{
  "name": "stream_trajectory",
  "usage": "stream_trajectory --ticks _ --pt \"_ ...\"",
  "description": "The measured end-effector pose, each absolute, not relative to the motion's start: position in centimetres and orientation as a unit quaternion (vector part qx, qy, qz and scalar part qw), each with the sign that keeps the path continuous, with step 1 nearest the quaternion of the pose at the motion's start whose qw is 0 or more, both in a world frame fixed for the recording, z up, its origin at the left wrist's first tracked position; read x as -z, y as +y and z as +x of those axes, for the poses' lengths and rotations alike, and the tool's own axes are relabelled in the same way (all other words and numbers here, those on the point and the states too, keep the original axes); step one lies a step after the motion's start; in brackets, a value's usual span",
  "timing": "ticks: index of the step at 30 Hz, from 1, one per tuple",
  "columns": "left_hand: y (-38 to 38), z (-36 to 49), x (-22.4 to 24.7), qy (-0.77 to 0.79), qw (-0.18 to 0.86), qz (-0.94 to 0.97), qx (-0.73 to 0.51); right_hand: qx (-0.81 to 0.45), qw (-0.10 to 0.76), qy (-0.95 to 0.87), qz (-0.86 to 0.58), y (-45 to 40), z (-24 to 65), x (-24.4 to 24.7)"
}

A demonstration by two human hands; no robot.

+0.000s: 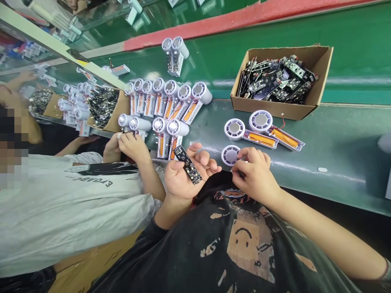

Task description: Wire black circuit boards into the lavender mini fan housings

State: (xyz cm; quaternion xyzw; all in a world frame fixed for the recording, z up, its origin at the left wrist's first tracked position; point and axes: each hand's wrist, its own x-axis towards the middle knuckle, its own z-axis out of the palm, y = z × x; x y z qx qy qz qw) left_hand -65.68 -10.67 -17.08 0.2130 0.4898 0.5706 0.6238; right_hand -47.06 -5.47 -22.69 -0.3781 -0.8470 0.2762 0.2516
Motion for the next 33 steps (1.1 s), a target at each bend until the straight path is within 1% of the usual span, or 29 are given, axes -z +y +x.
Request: stream_trajectory --ticks 7,11,15,22,25,28,33 --pt "-10.7 -66.1 17.4 0.44 0.655 0.186 -0.586 -0.301 0.271 -0.841 -0.358 -5.5 -46.9 22.8" --pt "-11.2 -66.5 18.6 0.473 0.64 0.204 -0.571 -0.298 0.267 -0.853 -0.335 -5.4 -46.5 22.8" --pt "-12.1 -66.8 20.0 0.509 0.596 0.244 -0.571 -0.298 0.269 -0.855 -0.328 -5.2 -46.2 22.8" --pt "-13.2 -66.5 19.9 0.593 0.533 0.356 -0.487 -0.303 0.265 -0.843 -0.358 -5.3 -46.6 22.6" --pt "-13.1 -66.2 19.8 0.607 0.539 0.372 -0.45 -0.298 0.259 -0.841 -0.371 -5.5 -46.9 22.4" --pt "-13.2 -66.0 20.1 0.608 0.544 0.37 -0.445 -0.286 0.251 -0.843 -0.379 -5.4 -47.2 22.3" --pt "-13.4 -66.1 20.2 0.607 0.546 0.384 -0.432 -0.261 0.267 -0.847 -0.378 -5.2 -47.6 22.1"
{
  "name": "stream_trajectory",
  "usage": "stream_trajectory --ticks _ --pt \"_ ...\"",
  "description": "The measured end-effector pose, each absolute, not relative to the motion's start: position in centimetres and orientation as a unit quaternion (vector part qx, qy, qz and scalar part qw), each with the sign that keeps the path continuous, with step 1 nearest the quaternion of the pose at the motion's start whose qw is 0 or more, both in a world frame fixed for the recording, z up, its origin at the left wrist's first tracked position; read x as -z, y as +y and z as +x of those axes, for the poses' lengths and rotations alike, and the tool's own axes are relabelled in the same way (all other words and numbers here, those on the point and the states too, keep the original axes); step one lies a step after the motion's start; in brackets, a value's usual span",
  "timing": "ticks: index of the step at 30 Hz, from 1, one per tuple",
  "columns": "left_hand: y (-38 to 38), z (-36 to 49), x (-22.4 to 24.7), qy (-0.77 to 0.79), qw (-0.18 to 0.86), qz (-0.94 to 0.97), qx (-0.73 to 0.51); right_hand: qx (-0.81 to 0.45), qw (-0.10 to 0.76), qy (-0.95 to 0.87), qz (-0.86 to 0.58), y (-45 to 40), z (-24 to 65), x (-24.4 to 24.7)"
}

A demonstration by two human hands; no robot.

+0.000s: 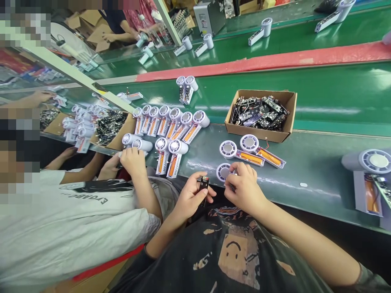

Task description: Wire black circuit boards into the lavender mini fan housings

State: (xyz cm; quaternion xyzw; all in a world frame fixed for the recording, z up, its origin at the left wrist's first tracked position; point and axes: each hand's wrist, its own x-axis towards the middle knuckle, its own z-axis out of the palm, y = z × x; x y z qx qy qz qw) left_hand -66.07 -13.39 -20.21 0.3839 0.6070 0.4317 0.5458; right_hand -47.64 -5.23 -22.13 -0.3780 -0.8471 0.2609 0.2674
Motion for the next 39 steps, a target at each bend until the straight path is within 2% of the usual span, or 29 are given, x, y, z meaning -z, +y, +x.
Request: stream_trajectory --ticks 8,15,23,33,39 --pt "-13.7 -65.6 20.7 0.623 0.484 0.491 -0.37 -0.256 0.272 -0.843 -0.388 -5.3 -47.9 22.2" --pt "-13.0 -64.8 20.6 0.639 0.295 0.65 -0.287 -0.223 0.243 -0.855 -0.401 -5.5 -48.1 22.1" --pt "-13.2 -65.5 21.2 0.635 0.195 0.718 -0.207 -0.169 0.299 -0.853 -0.392 -6.3 -49.5 22.9" --pt "-13.6 -67.1 21.4 0.648 0.201 0.719 -0.151 -0.085 0.278 -0.874 -0.388 -7.4 -51.5 23.0" --pt "-13.6 -67.0 21.3 0.658 0.21 0.71 -0.136 -0.085 0.255 -0.883 -0.384 -7.3 -51.5 23.1"
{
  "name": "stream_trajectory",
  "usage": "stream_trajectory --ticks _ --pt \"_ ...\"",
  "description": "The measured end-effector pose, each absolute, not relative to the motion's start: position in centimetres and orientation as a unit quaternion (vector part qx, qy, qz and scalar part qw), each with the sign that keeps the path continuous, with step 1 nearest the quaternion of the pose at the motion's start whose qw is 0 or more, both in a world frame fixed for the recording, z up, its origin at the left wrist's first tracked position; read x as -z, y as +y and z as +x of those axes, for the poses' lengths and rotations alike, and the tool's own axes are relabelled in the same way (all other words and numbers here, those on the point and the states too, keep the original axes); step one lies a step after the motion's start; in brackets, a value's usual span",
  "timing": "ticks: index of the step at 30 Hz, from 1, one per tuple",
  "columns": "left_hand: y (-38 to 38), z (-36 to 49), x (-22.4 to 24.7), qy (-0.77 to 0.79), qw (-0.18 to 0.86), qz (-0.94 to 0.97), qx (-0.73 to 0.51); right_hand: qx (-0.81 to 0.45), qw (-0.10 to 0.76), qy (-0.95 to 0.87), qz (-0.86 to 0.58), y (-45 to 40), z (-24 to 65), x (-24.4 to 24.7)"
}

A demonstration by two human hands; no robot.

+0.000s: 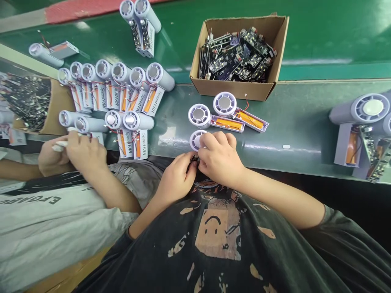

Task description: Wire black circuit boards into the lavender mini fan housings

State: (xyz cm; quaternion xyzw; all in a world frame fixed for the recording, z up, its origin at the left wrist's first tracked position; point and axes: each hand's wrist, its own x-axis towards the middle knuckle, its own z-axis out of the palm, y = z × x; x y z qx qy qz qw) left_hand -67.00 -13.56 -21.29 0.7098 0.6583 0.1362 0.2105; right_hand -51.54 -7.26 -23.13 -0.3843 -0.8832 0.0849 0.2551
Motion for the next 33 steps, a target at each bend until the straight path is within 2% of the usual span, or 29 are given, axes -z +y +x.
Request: stream_trajectory --ticks 13,20,29,33 --pt "-13.6 -66.8 20.9 0.675 0.197 0.707 -0.077 -0.087 0.237 -0.881 -0.4 -7.4 -51.7 23.2" --pt "-13.8 -66.6 20.8 0.676 0.216 0.703 -0.046 -0.119 0.179 -0.894 -0.394 -7.5 -52.0 22.8" --pt "-13.9 -66.6 21.5 0.661 0.265 0.689 -0.135 -0.137 0.205 -0.884 -0.396 -7.6 -51.4 23.6" --pt "-14.4 -65.9 22.1 0.627 0.308 0.705 -0.122 -0.158 0.211 -0.879 -0.398 -7.2 -50.9 23.4"
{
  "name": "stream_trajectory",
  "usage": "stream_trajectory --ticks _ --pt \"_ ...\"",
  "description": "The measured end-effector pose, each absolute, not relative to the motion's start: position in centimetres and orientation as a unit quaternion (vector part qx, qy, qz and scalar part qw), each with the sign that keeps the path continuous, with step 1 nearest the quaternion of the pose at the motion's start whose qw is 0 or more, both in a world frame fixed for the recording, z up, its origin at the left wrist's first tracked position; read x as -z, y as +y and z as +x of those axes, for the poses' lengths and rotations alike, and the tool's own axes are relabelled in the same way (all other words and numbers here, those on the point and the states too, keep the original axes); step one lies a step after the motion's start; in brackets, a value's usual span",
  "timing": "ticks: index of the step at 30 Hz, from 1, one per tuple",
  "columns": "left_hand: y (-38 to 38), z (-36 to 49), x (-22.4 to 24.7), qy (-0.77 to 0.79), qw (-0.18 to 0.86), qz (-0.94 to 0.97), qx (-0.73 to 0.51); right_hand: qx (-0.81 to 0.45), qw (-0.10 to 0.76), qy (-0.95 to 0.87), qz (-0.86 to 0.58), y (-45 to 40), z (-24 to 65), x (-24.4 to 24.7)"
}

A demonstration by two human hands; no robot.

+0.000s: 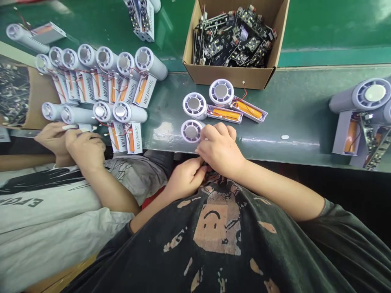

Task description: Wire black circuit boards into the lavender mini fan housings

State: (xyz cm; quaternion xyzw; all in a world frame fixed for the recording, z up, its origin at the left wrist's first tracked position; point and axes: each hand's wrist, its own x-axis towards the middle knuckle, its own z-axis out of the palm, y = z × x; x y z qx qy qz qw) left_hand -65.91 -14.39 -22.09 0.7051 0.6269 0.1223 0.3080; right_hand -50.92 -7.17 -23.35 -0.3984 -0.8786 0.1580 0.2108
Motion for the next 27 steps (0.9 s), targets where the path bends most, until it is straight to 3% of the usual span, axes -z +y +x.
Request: stream_trajectory --ticks 8,15,27 --pt "-14.8 -67.7 22.3 0.656 0.35 0.633 -0.216 -0.127 0.272 -0.861 -0.411 -6.0 -49.0 22.0" --pt "-14.5 -67.9 22.9 0.655 0.366 0.607 -0.262 -0.082 0.205 -0.92 -0.324 -7.6 -50.5 23.1" --pt "-14.1 -68.2 22.8 0.662 0.367 0.592 -0.277 -0.14 0.216 -0.904 -0.34 -7.3 -51.0 23.3"
